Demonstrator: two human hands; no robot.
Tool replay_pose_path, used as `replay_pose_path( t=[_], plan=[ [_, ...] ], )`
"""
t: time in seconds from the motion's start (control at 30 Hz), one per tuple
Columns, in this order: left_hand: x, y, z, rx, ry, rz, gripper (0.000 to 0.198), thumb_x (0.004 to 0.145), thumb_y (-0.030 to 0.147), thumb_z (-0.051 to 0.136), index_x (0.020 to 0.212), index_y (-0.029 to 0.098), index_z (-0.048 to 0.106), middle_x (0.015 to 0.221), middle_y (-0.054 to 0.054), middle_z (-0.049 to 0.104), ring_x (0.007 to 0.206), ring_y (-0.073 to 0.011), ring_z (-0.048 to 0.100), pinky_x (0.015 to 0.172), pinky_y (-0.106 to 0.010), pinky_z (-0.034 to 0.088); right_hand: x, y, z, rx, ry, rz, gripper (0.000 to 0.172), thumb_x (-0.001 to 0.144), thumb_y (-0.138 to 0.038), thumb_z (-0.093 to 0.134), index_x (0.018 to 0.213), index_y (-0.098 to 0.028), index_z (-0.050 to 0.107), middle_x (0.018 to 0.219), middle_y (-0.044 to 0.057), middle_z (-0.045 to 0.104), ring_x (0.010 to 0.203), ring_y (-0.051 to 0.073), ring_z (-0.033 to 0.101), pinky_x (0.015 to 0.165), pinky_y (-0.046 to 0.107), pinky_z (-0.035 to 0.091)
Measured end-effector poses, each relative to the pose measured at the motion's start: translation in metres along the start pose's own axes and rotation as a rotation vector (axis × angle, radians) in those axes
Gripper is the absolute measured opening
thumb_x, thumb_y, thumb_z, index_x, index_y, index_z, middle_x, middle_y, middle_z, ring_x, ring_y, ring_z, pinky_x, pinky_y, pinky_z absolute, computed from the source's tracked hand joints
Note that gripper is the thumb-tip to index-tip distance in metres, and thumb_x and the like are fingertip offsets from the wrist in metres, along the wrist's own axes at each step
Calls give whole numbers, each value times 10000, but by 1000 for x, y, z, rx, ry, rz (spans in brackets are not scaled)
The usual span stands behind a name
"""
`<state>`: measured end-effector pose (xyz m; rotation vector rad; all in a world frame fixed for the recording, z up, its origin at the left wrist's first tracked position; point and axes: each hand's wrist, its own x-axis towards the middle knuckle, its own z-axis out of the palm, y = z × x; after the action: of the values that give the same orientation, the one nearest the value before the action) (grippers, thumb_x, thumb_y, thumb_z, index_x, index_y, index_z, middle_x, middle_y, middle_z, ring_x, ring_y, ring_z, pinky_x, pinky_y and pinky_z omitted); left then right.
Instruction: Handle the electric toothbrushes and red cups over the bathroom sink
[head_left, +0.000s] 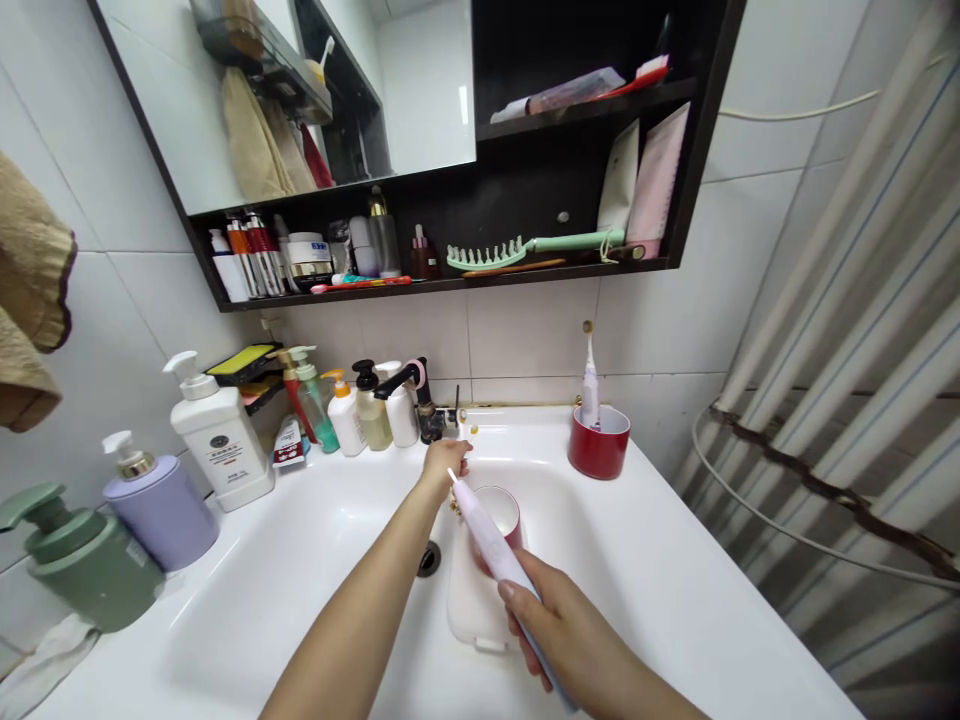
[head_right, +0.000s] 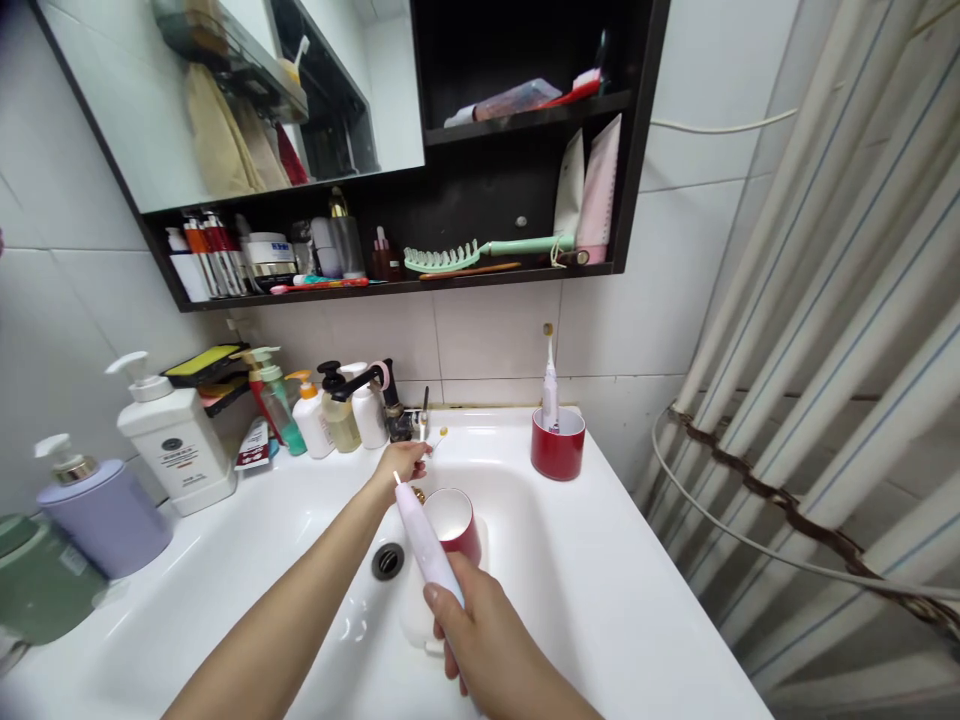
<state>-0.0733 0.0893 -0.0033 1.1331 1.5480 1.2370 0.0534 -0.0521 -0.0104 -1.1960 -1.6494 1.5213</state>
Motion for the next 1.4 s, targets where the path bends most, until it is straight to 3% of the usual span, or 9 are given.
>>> replay_pose_path(
  t=[0.1, 0.27, 0.5, 0.63, 0.8, 0.97, 1.1, 1.17, 1.4],
  plan=[
    [24, 0, 27, 184, 6, 44, 197, 520, 133, 553, 357, 155, 444, 353, -2, 426, 502, -153, 499, 533, -268, 370, -1, -4, -2, -1, 9, -20, 210, 727, -359, 322, 831, -188, 387, 607, -36, 406, 387, 34, 390, 320, 136, 296],
    [49, -10, 52, 424, 62, 156, 194, 476, 72, 565, 379, 159, 421, 583, -84, 565, 769, -219, 509, 660, -284, 334, -1, -12, -3, -38, 55, 4, 165, 717, -311, 343, 783, -172, 403, 560, -46, 397, 346, 22, 363, 315, 135, 286],
    [53, -16, 44, 538, 105, 227, 67, 544, 139, 537, 516, 152, 478, 802, -129, 560, 894, -248, 465, 744, -331, 289, 0, -15, -5, -6, 29, 10, 168, 711, -270, 351, 821, -162, 416, 526, -57, 386, 332, 21, 350, 317, 140, 290],
    [51, -19, 31, 493, 124, 179, 169, 534, 86, 531, 420, 141, 419, 748, -146, 553, 917, -268, 450, 748, -338, 291, -1, -13, -4, 10, 37, 24, 198, 712, -277, 348, 865, -172, 414, 570, -47, 399, 333, 17, 349, 314, 142, 293],
    [39, -17, 15, 298, 91, 73, 264, 547, 16, 488, 359, 148, 357, 603, -120, 543, 824, -245, 501, 687, -311, 344, 2, -9, -4, 20, 63, 27, 186, 714, -288, 337, 840, -168, 405, 577, -45, 395, 347, 19, 358, 315, 139, 287],
    [-7, -2, -13, -25, -26, -16, 131, 666, 118, 429, 537, 133, 445, 565, -56, 540, 586, -134, 542, 554, -244, 416, 5, -1, -2, 68, 59, 19, 208, 714, -352, 326, 784, -166, 388, 592, -39, 404, 351, 26, 378, 305, 148, 287],
    [-48, 10, -32, -701, -115, -140, 92, 681, 88, 430, 595, 111, 455, 540, -23, 517, 535, -82, 532, 547, -184, 432, 5, 3, 8, 79, 16, 29, 239, 703, -390, 343, 755, -160, 382, 577, -40, 419, 341, 25, 379, 305, 150, 284],
    [-60, 14, -37, -896, -114, -178, 74, 677, 68, 437, 620, 101, 471, 533, -16, 513, 526, -77, 533, 534, -171, 436, 5, 5, 13, 86, 9, 18, 256, 701, -406, 343, 741, -156, 382, 564, -41, 419, 337, 24, 375, 308, 153, 283],
    [-65, 10, -36, -945, -140, -209, 57, 651, 70, 478, 618, 109, 451, 552, -14, 527, 530, -96, 545, 515, -193, 443, 7, 9, 17, 124, -7, 7, 375, 684, -450, 354, 922, -160, 369, 561, -46, 405, 338, 33, 372, 312, 164, 281]
  ],
)
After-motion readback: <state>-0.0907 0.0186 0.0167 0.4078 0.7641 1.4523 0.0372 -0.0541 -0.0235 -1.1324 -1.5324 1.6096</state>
